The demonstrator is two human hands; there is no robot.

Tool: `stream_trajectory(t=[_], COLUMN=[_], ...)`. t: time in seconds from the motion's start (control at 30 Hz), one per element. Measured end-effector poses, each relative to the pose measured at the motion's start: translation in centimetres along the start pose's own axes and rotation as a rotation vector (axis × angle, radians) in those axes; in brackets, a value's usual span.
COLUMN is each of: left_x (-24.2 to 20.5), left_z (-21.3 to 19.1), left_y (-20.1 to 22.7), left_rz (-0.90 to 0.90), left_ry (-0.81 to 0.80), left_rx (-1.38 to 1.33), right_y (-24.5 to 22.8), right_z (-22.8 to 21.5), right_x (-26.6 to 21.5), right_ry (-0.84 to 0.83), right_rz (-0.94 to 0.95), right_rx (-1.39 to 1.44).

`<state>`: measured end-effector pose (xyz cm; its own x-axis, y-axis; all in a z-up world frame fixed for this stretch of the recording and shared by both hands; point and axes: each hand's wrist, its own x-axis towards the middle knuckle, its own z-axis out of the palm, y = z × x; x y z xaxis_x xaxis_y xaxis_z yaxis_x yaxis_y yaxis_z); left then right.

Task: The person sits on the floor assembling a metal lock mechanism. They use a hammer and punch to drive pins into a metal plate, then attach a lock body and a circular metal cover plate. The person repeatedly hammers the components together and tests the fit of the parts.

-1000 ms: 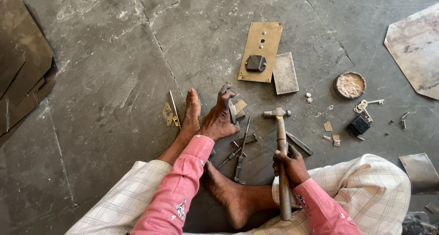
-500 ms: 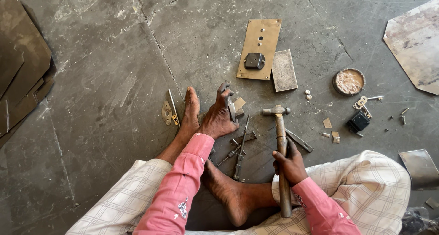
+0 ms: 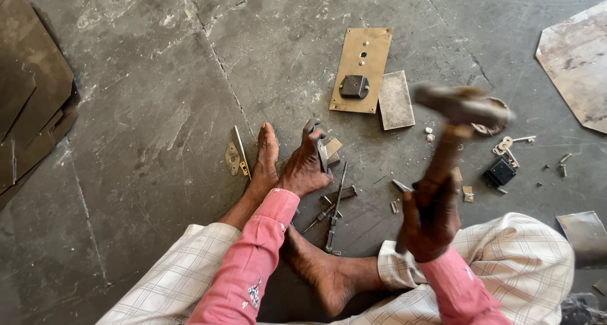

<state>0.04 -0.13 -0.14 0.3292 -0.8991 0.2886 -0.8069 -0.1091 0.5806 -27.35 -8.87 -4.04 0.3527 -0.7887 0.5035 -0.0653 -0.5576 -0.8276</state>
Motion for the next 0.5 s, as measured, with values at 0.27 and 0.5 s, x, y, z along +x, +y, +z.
stream_trajectory(t=[0.27,0.5], left_x=[0.4,-1.4], left_z=[0.0,0.6], left_y=[-0.6,-1.1], left_rz=[-0.029,-0.13], left_ry=[0.007,-0.054], left_rx=[-0.037,0.01], right_y=[3.3,2.5], right_z=[3.6,3.5], right_x=[2.5,1.1], right_ry=[-0.394,-0.466], right_rz=[-0.027,0.141], right_rx=[-0.128,-0.068])
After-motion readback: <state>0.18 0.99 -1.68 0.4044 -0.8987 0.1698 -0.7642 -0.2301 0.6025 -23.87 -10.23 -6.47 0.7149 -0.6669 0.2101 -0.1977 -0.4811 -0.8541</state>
